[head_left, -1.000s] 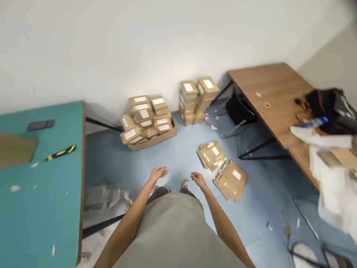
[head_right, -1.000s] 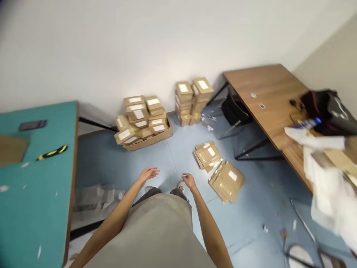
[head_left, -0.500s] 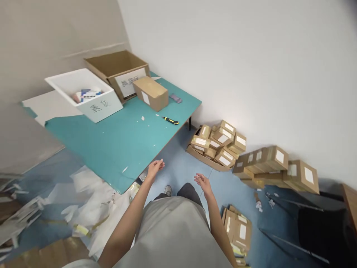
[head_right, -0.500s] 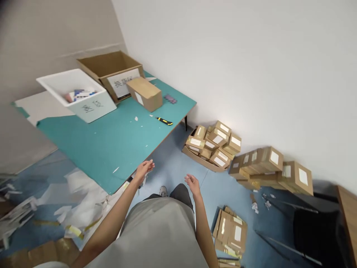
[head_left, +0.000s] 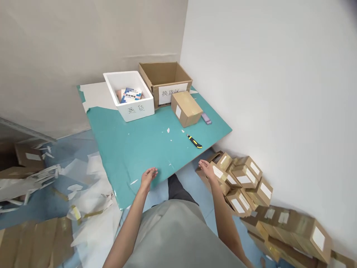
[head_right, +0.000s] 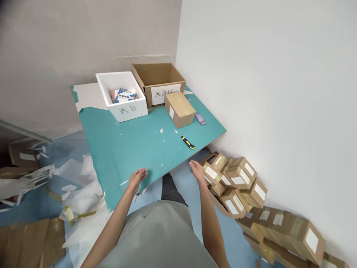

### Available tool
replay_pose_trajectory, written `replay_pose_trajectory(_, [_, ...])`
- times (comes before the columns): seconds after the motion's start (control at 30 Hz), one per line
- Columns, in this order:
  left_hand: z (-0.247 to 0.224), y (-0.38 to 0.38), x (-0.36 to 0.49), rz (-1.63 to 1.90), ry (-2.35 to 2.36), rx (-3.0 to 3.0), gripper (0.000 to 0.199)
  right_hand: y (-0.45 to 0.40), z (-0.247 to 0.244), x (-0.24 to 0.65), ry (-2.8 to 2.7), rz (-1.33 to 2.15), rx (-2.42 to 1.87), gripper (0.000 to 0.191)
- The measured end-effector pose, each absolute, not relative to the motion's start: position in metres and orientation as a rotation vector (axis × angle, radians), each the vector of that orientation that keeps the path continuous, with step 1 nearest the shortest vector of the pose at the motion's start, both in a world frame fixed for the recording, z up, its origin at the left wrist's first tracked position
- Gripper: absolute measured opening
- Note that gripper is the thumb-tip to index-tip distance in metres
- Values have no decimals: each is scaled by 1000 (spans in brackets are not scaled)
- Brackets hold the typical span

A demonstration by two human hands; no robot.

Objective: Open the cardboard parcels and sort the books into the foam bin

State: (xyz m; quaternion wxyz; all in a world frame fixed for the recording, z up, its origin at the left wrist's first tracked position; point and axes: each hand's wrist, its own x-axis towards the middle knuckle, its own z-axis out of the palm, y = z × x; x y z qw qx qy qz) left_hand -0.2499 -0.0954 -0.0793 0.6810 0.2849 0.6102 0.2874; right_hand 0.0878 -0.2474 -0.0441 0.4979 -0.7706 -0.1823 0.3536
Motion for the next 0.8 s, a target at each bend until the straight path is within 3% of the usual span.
replay_pose_trajectory(0.23, [-50, -17, -150, 616, 1333, 818, 40, -81, -33, 202, -516, 795, -1823, 74])
replay_pose_trajectory(0.5, [-42, 97, 1, 644, 1179, 1033, 39, 62, -36, 299, -609, 711, -1806, 88])
replay_pose_trajectory(0.67, [-42, 148, 74, 636, 1111, 1064, 78, 122, -36, 321, -798, 623, -1883, 70])
replay_pose_trajectory(0.8, [-38, 161, 88, 702, 1036, 1062, 77, 132, -34, 302, -866, 621, -1925, 54])
